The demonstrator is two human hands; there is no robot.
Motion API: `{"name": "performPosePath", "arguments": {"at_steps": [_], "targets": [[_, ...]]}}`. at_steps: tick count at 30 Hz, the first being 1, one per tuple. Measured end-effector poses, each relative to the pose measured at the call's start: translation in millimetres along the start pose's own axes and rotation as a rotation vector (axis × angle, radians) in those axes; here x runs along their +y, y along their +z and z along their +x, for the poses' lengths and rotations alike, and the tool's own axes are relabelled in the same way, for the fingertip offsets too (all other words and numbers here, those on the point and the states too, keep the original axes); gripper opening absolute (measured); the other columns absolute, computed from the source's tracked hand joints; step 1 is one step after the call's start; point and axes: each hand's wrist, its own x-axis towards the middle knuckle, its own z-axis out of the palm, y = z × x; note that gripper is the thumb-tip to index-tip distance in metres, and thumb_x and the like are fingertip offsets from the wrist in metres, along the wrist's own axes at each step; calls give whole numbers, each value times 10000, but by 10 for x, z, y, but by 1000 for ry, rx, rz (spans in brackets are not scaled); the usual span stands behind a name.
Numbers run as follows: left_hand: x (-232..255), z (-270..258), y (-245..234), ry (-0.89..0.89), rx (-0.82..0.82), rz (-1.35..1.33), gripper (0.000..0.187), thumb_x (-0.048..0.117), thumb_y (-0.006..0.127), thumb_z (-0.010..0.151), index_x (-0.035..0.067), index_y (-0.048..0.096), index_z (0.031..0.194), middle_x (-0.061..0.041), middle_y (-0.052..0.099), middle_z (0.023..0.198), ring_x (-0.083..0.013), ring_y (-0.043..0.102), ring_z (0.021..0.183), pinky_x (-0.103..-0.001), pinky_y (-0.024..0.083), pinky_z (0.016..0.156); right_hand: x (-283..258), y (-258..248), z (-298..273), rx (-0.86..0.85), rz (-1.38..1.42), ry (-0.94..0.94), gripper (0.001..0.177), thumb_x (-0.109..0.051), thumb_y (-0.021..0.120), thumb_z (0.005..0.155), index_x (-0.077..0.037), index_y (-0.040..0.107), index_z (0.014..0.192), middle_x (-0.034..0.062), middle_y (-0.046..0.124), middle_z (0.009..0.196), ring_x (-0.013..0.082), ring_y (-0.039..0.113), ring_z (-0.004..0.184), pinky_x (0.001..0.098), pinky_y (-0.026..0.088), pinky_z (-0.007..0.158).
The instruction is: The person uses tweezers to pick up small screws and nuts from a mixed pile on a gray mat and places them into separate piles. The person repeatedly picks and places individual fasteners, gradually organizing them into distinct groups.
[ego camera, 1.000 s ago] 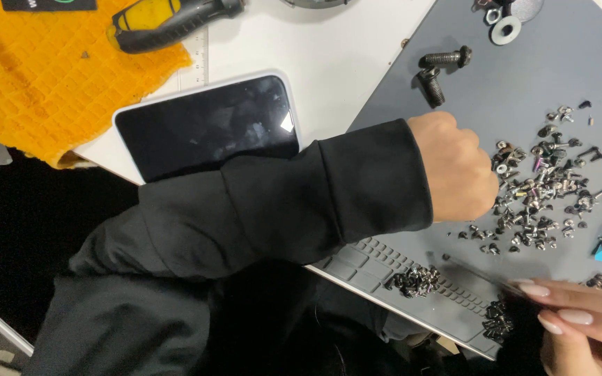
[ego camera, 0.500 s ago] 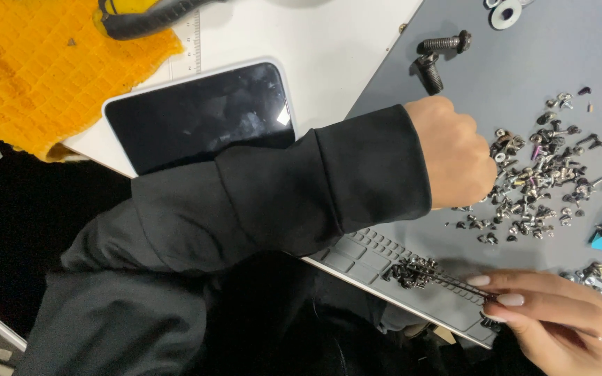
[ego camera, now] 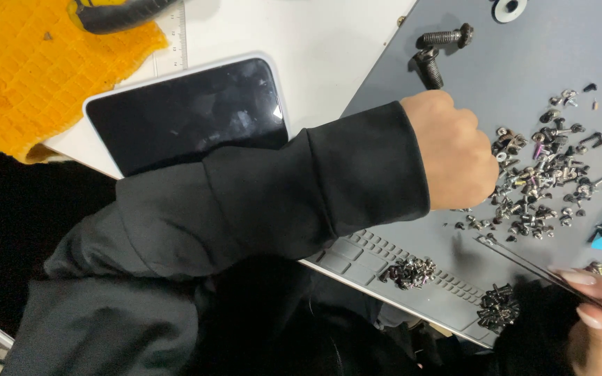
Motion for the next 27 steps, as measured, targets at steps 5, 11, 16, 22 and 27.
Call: {"name": "performPosePath", "arguments": {"at_steps": [5,11,16,22,27], "targets": [[9,2,4,-10,-3,-1,415,-70,585,485,277,358,507,63,331,501,-184,246,485,-321,182,487,-571,151,152,-192,-281,-139,199,12,505,1234,-14,560,1044,262,677,1337,392,747,1304,396,572,1253],[12,8,12,-9,2,2,417,-69,592,488,278,362,503,64,337,499,-183,247,482,-321,183,488,-464,169,141,-181,-212,-195,181,17,502,1211,-55,507,1045,265,673,1296,368,753,1216,389,610,1195],[10,9,15,-3,5,4,419,-69,597,490,279,365,501,65,342,498,-183,249,479,-321,183,490,-433,182,164,-197,-177,-201,118,37,482,1199,-16,465,1096,281,652,1264,426,761,1202,440,637,1202],[10,9,-9,3,5,2,421,-69,604,493,280,368,497,66,347,497,-183,251,476,-322,184,492,-580,222,222,-138,-181,-118,146,-10,501,1187,78,590,1112,290,665,1326,415,748,1259,397,601,1228],[27,18,-55,-21,-66,13,397,-23,648,556,296,419,494,68,430,499,-193,338,457,-350,245,464,-716,283,284,-215,-319,-149,193,25,493,1214,120,631,1117,288,692,1328,357,724,1246,387,539,1243]]}}
